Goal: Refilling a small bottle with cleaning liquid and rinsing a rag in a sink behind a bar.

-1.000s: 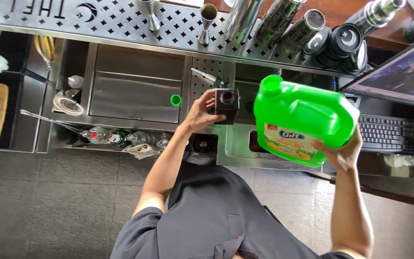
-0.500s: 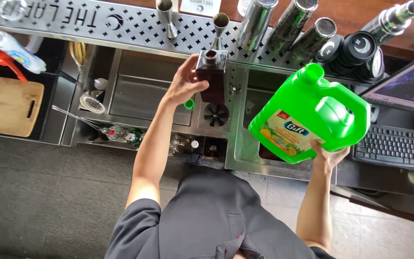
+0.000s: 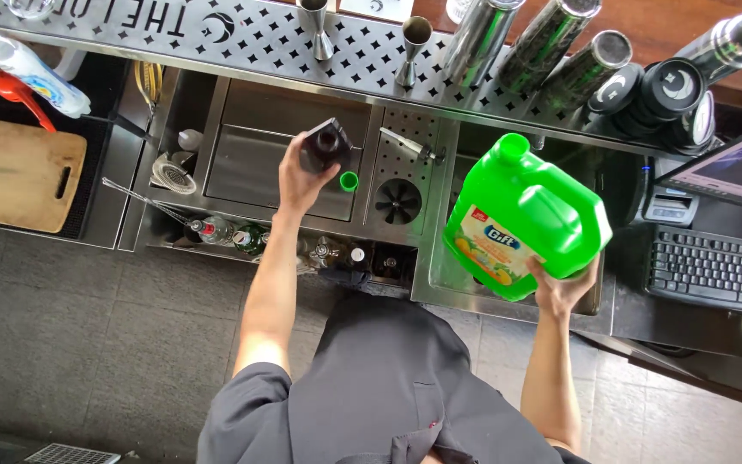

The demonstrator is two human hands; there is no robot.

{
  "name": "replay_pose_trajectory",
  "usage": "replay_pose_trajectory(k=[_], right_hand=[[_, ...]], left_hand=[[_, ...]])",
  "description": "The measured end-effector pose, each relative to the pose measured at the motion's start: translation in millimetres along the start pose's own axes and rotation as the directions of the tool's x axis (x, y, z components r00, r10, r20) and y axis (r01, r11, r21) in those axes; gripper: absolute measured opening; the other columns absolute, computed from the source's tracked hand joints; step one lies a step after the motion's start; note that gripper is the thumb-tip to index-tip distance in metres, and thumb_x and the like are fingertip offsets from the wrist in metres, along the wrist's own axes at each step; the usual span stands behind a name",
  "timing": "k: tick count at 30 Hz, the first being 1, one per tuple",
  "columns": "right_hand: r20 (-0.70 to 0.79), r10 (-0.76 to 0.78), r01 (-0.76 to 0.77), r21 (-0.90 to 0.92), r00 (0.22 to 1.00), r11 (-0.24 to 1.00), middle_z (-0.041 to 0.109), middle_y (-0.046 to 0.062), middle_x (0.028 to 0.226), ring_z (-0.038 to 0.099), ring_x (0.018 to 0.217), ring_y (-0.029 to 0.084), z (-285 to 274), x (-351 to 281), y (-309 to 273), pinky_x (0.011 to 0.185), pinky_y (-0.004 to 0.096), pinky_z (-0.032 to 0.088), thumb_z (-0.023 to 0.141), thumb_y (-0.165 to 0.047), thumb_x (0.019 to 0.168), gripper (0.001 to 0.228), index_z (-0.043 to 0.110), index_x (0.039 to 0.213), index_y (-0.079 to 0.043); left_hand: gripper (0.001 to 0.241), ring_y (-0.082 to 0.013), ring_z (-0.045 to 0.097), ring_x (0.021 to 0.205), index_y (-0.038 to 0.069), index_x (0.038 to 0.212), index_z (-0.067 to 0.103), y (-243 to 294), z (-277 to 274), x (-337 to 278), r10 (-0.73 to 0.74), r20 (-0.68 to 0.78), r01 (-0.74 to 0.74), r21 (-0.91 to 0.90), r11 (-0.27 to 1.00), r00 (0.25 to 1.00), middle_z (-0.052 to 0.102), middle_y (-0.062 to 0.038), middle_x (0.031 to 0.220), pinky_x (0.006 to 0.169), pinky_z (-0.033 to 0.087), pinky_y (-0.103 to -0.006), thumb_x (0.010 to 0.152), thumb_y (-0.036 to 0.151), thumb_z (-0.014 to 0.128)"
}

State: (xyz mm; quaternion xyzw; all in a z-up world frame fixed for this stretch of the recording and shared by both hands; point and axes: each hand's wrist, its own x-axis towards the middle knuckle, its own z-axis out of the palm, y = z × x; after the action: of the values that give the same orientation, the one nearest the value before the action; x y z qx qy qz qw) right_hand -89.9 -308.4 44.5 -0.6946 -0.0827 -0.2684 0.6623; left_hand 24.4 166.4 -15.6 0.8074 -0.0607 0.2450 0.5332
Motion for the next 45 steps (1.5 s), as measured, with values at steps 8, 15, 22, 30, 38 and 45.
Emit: replay_pose_trajectory(k=[8, 15, 22, 30, 38, 45], right_hand=[[0.025, 0.145, -0.143, -0.081, 0.989, 0.986, 0.065, 0.007, 0.128, 0.066, 0.117, 0.021, 30.7, -19.4, 6.4, 0.099, 0.036, 0.060, 0.094, -0.021, 0.077, 0.076, 0.053, 0.138, -0.002], [0.026, 0.200, -0.200, -0.009, 0.979, 0.980, 0.066, 0.008, 0.123, 0.066, 0.106, 0.019, 56.8, -37.8, 27.9, 0.091, 0.033, 0.059, 0.094, -0.015, 0.077, 0.075, 0.052, 0.138, -0.003], [-0.040, 0.201, -0.199, 0.043, 0.979, 0.979, 0.065, 0.007, 0.124, 0.066, 0.108, 0.018, 78.6, -59.8, 60.9, 0.090, 0.032, 0.058, 0.094, -0.012, 0.077, 0.076, 0.049, 0.138, -0.004], [0.207, 0.273, -0.296, 0.091, 0.939, 0.951, 0.065, 0.010, 0.133, 0.065, 0.118, 0.020, 64.9, -85.7, 116.2, 0.101, 0.039, 0.056, 0.093, -0.012, 0.080, 0.077, 0.051, 0.143, -0.001], [0.379, 0.306, -0.402, 0.205, 0.873, 0.893, 0.066, 0.008, 0.128, 0.067, 0.114, 0.018, 68.4, -46.2, 100.7, 0.094, 0.038, 0.060, 0.087, -0.016, 0.083, 0.069, 0.049, 0.140, -0.004], [0.377, 0.296, -0.233, -0.203, 0.878, 0.951, 0.069, 0.012, 0.130, 0.067, 0.115, 0.021, 70.4, -12.5, 115.3, 0.100, 0.038, 0.056, 0.091, -0.020, 0.081, 0.072, 0.054, 0.141, -0.004]], left_hand=[[0.076, -0.0295, 0.067, 0.122, 0.003, 0.142, 0.046, -110.1, 12.8, -47.9, -0.349, -0.130, 0.332, -0.137, 0.933, 0.928, 0.065, -0.015, 0.133, 0.103, 0.059, -0.0403, 0.080, 0.015, 0.089], [0.084, -0.0432, 0.046, 0.136, -0.004, 0.145, 0.036, -44.4, 25.8, -68.4, 0.079, -0.233, 0.015, 0.375, 0.927, 0.969, 0.048, -0.027, 0.139, 0.116, 0.038, -0.0543, 0.077, 0.006, 0.084], [0.059, -0.0386, 0.046, 0.137, 0.015, 0.148, 0.052, -90.3, 117.2, -67.5, -0.087, 0.255, -0.121, 0.699, 0.705, 0.963, 0.045, -0.018, 0.152, 0.113, 0.037, -0.0476, 0.091, 0.001, 0.056], [0.033, -0.0258, 0.062, 0.124, 0.018, 0.133, 0.063, -95.4, 103.5, -54.7, -0.331, 0.168, 0.239, 0.412, 0.879, 0.928, 0.064, -0.007, 0.132, 0.106, 0.052, -0.0406, 0.102, 0.028, 0.067], [0.046, -0.0155, 0.065, 0.114, 0.012, 0.127, 0.056, 108.9, 93.4, 35.8, 0.110, 0.258, 0.079, -0.624, 0.778, 0.960, 0.066, -0.009, 0.127, 0.103, 0.053, -0.0347, 0.100, 0.043, 0.077], [0.037, -0.0303, 0.065, 0.125, 0.010, 0.123, 0.071, 131.8, 84.6, 43.5, 0.366, 0.233, -0.360, -0.069, 0.930, 0.901, 0.072, -0.005, 0.125, 0.108, 0.051, -0.0438, 0.090, 0.024, 0.082]])
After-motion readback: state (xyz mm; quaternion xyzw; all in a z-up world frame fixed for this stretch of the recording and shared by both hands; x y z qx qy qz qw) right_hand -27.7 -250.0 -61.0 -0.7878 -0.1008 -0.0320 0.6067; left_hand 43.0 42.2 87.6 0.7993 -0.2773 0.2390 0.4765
